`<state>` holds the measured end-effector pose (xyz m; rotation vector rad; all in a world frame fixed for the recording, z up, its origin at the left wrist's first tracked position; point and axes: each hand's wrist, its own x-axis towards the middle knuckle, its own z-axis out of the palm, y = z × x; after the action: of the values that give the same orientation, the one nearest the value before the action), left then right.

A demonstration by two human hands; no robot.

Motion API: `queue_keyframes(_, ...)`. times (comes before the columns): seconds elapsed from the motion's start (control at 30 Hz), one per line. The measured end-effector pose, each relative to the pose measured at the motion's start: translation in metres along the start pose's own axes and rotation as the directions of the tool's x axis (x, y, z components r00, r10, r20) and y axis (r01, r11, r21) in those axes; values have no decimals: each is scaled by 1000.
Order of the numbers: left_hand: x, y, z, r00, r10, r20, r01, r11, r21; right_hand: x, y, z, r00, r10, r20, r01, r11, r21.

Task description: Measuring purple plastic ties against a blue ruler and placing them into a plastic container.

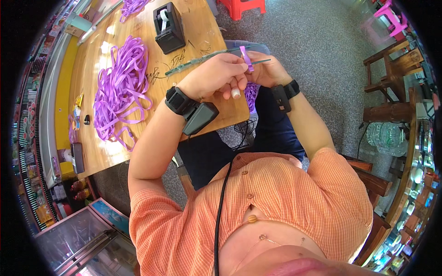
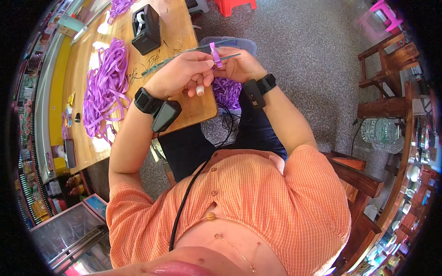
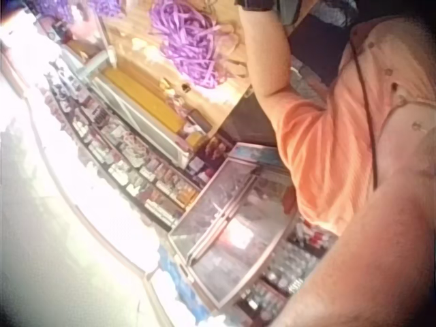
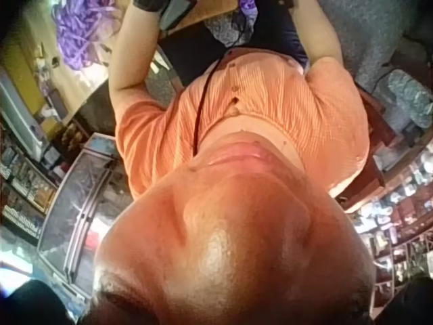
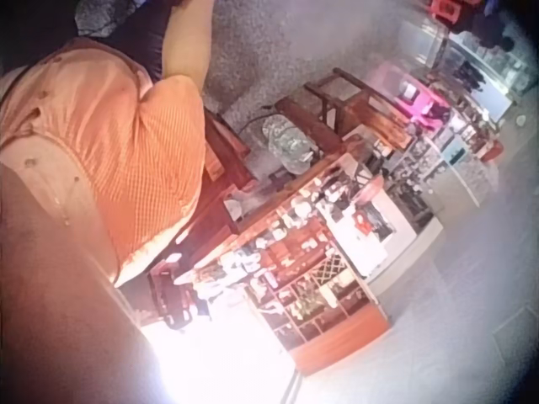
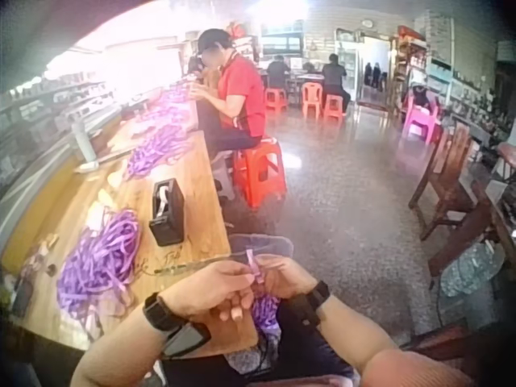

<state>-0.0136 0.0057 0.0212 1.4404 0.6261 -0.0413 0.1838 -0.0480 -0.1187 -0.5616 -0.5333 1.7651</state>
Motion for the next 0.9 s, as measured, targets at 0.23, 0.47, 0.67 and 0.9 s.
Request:
queue_keyframes(0.23, 3, -4, -1, 1000, 11, 3, -11, 1000, 0, 14, 34, 14, 985, -96, 143, 59, 969, 241)
queue_keyframes(0.47, 2, -1, 0, 1000, 13, -4, -13, 1000, -8, 15, 21, 1, 995, -102, 3, 102, 990, 102)
queue_keyframes(0.67, 4, -11, -5, 997, 79, -10, -78, 996, 47, 13, 3, 6, 993, -1, 121, -3, 1000, 31)
queue_keyframes(0.9, -44, 8, -15, 950, 242, -196, -151, 907, 393, -17, -25, -33, 955, -206, 211, 181, 975, 133)
